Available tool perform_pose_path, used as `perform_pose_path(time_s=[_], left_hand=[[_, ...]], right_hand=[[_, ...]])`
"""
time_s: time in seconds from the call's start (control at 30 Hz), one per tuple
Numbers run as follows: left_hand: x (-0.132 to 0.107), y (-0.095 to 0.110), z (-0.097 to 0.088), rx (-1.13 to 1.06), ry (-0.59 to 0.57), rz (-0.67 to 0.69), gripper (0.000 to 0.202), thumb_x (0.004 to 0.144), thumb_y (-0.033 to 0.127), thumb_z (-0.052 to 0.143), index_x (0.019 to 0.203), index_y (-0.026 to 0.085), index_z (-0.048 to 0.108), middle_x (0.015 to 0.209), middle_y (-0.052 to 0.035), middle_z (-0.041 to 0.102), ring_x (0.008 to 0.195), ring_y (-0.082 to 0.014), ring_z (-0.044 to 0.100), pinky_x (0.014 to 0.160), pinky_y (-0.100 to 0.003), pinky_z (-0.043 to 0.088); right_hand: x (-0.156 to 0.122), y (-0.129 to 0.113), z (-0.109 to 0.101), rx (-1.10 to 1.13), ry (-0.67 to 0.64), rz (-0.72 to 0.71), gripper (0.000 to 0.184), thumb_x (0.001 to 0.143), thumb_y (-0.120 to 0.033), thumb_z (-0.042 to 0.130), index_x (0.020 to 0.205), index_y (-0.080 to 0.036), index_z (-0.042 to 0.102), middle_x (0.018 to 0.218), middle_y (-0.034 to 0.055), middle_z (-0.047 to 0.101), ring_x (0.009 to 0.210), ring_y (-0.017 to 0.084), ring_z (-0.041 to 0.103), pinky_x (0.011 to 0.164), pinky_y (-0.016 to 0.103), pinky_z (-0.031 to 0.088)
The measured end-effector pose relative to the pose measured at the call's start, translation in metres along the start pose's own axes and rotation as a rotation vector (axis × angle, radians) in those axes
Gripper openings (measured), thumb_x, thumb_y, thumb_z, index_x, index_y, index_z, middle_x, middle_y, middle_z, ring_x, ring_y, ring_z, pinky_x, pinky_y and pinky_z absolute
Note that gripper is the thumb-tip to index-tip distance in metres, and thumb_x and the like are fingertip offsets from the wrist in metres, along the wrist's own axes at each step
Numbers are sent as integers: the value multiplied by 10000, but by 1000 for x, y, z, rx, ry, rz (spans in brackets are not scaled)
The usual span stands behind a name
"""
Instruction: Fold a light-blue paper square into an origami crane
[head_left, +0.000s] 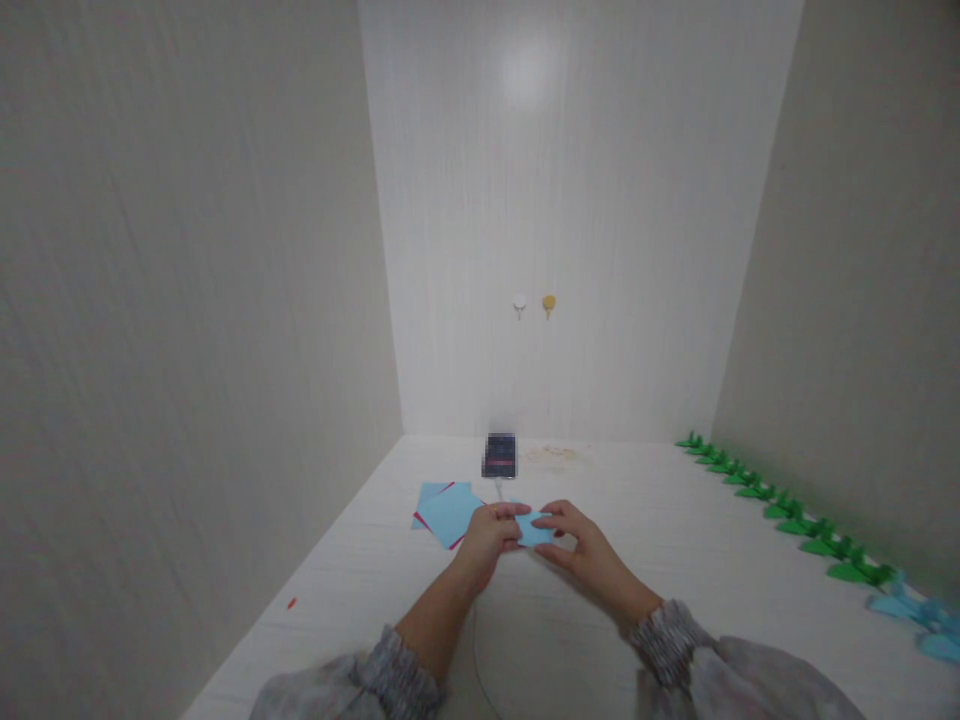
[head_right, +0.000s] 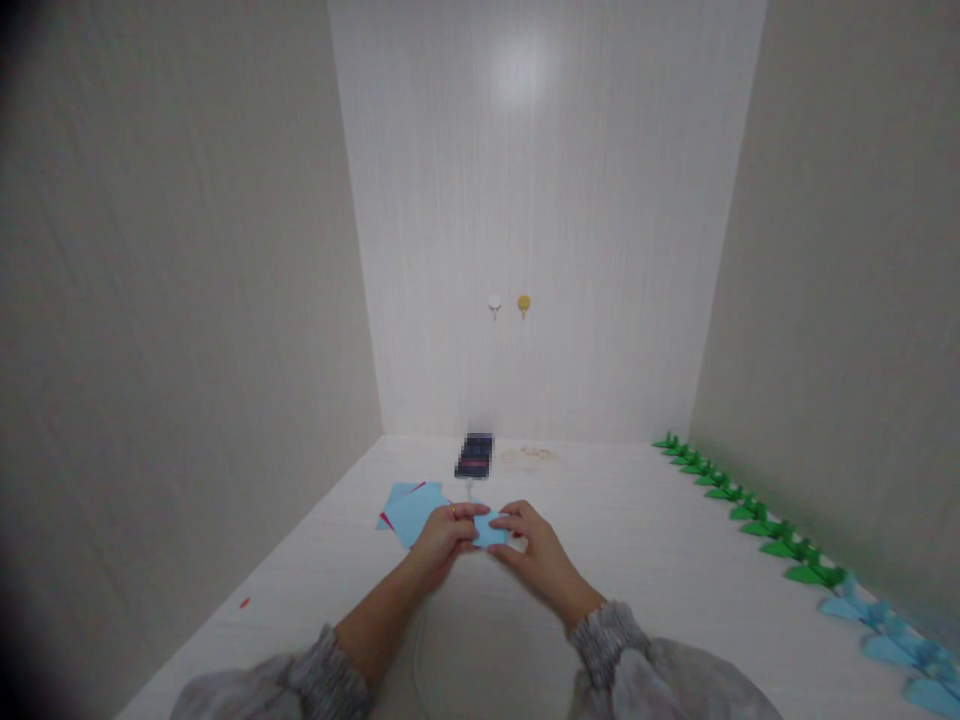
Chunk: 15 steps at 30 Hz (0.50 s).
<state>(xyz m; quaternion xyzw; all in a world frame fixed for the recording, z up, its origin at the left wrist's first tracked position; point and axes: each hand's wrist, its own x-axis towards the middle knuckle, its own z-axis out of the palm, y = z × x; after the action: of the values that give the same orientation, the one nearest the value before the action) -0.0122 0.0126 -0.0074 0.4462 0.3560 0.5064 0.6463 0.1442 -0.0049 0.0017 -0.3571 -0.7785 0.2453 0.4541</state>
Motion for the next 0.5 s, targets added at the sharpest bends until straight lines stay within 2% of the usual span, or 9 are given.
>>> perform_pose_path(time_s=[0.07,0.13,0.23,0.5], left_hand=[[2,-1,-1,19,25,8,329,469,21,510,778,103,590,615,-34,605,549,-120,538,555,-243,418],[3,-1,-2,41,33,20,348,466,22,504,794,105,587,592,-22,603,523,-111,527,521,-223,399],[3,-3,-2,72,27,32,365,459,9,483,796,100,589,549,-3,593,478,-92,499,485,-201,370],[-1,3,4,43,27,12,307,485,45,531,782,99,586,613,-29,621,539,-113,542,567,-230,407]], right_hand=[[0,-1,-2,-61,-31,-56,245,616,-244,610,860,-225,619,969,58,492,885,177,469,774,289,372],[0,0,-4,-100,-58,-49,236,629,-243,602,864,-235,622,1001,60,485,913,185,463,816,314,355],[0,3,-5,-137,-87,-20,214,641,-250,594,852,-242,628,995,60,501,923,197,465,815,335,361],[-2,4,-2,-172,-45,-7,156,673,-247,564,812,-232,636,888,57,551,840,185,510,755,310,399]])
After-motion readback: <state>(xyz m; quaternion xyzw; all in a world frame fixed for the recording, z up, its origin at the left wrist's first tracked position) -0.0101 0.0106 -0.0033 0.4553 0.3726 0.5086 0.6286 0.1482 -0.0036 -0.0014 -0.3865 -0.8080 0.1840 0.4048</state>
